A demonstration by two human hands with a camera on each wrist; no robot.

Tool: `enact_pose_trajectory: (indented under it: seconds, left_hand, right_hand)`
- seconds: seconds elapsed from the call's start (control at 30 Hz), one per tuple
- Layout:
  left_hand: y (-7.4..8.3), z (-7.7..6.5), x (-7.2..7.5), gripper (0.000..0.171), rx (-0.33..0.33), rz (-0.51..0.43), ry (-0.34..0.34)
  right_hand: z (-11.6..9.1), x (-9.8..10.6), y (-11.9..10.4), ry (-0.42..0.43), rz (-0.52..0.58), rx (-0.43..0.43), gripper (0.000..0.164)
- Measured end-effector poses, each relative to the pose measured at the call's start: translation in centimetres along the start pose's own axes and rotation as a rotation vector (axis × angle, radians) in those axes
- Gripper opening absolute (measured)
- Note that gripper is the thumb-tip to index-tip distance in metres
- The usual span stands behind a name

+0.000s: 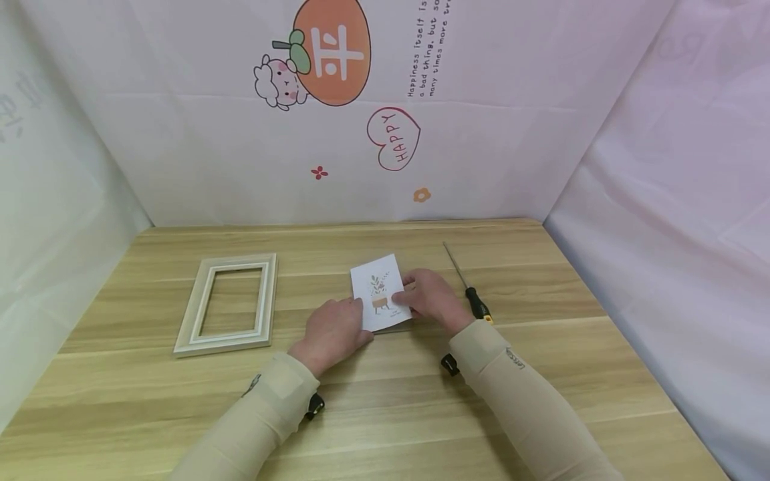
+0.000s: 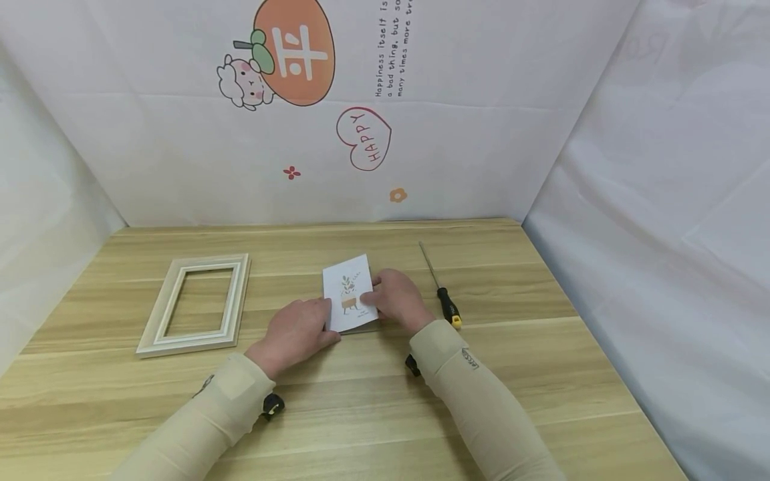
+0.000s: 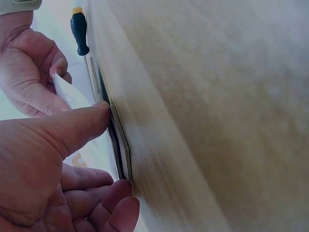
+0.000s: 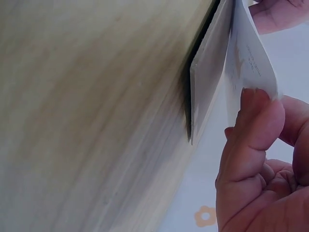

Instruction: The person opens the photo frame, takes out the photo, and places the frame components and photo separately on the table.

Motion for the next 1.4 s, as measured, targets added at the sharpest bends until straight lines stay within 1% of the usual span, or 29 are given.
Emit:
enact_pose_trajectory:
  seconds: [0.13, 0.27, 0.47, 0.67, 0.83, 1.07, 1.27, 1.4]
  left_hand:
    - [0.0, 0.0, -0.1, 0.041, 0.003, -0.008, 0.003]
    - [-0.1, 0.0, -0.1, 0.038, 0.000, -0.015, 0.009]
    - [-0.1, 0.0, 0.0, 0.033, 0.000, -0.011, 0.009]
    - [-0.1, -0.1, 0.0, 0.030, -0.008, -0.009, 0.011]
    - [0.0, -0.1, -0.1, 0.028, -0.018, 0.009, 0.022]
    - [0.1, -0.2, -0.1, 0.025, -0.026, 0.009, 0.031]
    - [0.2, -0.2, -0.1, 0.025, -0.032, 0.006, 0.033]
    - [0.3, -0.2, -0.1, 0.027, -0.016, 0.020, 0.019]
  right_hand:
    - [-0.1, 0.0, 0.0, 0.005, 0.001, 0.012, 0.046]
    - [-0.2, 0.0, 0.0, 0.012, -0.022, 0.022, 0.048]
    - [-0.5, -0.2, 0.1, 0.031, -0.016, 0.011, 0.051]
    - [-0.7, 0.1, 0.3, 0.046, -0.044, 0.010, 0.050]
    - [-1.0, 0.6, 0.8, 0.065, -0.061, 0.014, 0.045]
    - [-1.4, 1.2, 1.1, 0.029, 0.019, 0.011, 0.039]
    - [-1.8, 2.0, 1.2, 0.017, 0.071, 0.004, 0.040]
    - [-2.0, 2.6, 1.3, 0.027, 0.104, 0.013, 0.040]
Point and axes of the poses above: each hand's wrist, its own z-axis towards the middle knuckle, its own x-axis out of the back of the hand, y = z × x, the point moved 1 cm from there along z, towards the middle knuckle, and after that the axes turned 11 degrees about -y, right-handed, at the moved point
